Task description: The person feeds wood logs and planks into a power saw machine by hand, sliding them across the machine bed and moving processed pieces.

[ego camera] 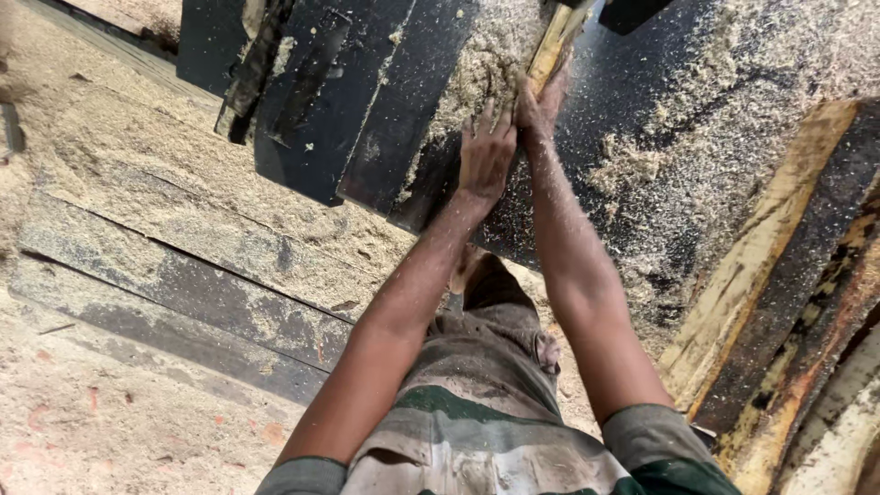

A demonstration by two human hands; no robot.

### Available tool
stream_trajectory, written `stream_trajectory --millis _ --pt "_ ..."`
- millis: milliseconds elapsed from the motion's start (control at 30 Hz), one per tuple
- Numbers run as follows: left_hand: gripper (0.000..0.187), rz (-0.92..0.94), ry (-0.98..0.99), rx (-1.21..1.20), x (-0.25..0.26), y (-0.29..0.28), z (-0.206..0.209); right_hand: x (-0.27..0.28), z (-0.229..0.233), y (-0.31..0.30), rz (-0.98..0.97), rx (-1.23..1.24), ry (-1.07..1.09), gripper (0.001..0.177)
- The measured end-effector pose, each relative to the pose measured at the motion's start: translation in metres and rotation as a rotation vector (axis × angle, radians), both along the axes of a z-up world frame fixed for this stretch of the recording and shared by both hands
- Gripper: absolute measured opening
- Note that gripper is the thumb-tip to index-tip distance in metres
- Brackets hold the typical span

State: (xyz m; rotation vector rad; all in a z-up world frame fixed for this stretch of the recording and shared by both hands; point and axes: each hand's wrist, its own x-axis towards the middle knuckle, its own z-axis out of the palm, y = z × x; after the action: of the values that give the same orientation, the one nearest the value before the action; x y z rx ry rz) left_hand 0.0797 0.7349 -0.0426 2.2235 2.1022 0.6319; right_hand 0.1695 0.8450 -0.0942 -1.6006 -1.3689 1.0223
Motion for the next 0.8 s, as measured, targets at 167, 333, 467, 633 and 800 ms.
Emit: stream_trajectory --millis 167,333,467,633,800 --pt "0.019 -0.025 -0.115 0.008 -0.005 0.001 0.014 0.085 0.003 -0.052 0.214 -0.111 -0.659 0.108" --pt "0.064 -0.254 0.082 -0.112 -0.036 -0.039 0.018 0.216 -0.005 -0.199 -0.218 -0.022 -1.165 0.115" --pt "0.089 -0.056 0.053 -0.255 -0.080 -0.118 0.029 0.257 0.023 -0.353 -0.198 -0.678 -1.054 0.120" --pt "0.094 -0.222 0.013 -0.425 -0.105 -0.127 0.035 0.293 0.050 -0.476 -0.280 -0.399 -1.009 0.094" --pt "0.097 -0.211 0.061 -0.455 -0.109 -0.141 0.033 0.365 0.076 -0.476 -0.585 -0.117 -1.081 0.110"
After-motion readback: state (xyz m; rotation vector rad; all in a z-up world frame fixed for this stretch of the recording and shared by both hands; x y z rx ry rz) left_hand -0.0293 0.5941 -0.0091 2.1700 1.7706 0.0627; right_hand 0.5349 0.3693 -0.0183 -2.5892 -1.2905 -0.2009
